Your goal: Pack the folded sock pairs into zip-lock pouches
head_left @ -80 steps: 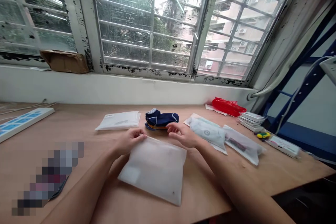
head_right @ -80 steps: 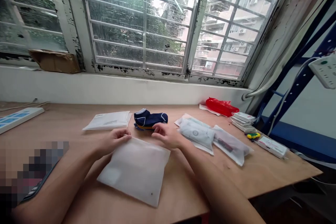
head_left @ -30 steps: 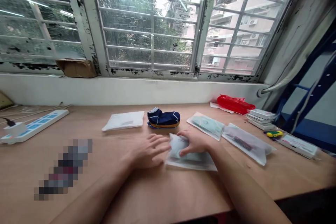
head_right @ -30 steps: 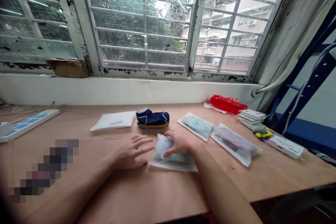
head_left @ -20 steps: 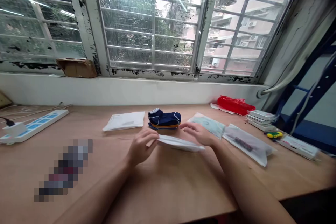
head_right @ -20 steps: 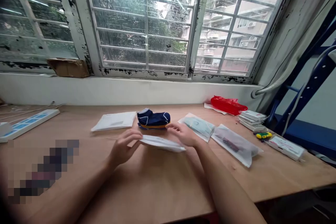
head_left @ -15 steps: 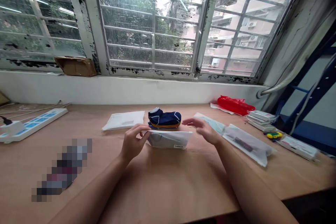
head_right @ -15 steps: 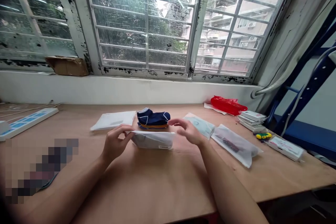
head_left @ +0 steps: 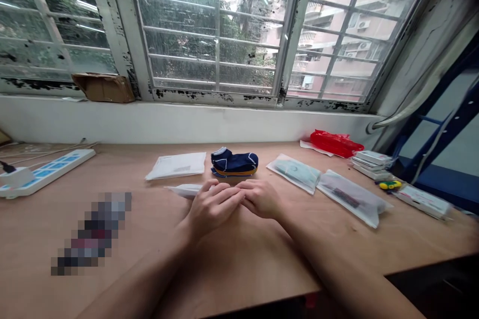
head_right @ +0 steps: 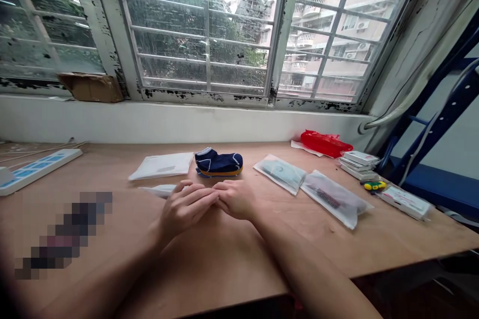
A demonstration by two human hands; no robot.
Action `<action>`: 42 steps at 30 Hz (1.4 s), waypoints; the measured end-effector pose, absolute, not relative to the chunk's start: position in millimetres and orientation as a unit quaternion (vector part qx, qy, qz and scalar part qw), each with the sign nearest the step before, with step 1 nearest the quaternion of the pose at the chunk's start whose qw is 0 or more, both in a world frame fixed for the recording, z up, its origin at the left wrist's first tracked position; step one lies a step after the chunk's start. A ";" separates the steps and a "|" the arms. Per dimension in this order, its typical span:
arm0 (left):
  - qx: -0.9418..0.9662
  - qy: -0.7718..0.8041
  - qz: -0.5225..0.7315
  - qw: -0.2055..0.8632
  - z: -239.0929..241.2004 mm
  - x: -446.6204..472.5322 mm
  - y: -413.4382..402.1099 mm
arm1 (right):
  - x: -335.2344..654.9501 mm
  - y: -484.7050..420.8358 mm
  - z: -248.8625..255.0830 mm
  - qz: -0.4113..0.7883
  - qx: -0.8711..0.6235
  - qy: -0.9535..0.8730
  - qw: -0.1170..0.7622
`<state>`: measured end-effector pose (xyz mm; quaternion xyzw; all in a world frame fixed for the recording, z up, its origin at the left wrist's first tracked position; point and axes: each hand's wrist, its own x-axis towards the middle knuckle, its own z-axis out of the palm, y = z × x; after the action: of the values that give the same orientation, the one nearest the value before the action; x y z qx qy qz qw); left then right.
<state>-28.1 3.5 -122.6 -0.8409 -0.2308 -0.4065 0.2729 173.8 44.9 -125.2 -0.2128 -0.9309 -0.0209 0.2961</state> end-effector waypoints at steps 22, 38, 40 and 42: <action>-0.835 -0.348 -0.326 0.273 -107.8 -68.0 19.0 | 202.8 48.0 -104.6 0.006 -0.275 -0.911 0.307; -0.777 -0.430 -0.424 0.177 -131.8 -92.8 38.5 | 208.5 44.5 -76.2 -0.050 -0.363 -0.862 0.351; -0.775 -0.427 -0.432 0.175 -134.9 -89.8 37.9 | 189.4 36.5 -68.5 -0.065 -0.344 -0.894 0.279; -0.776 -0.418 -0.438 0.178 -136.3 -87.7 37.2 | 173.2 33.8 -63.4 -0.090 -0.355 -0.905 0.216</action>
<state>-87.7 37.2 -136.3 -0.7758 -0.4177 -0.4383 0.1777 173.2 33.8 -63.4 -0.3551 -0.9051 -0.0903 0.2156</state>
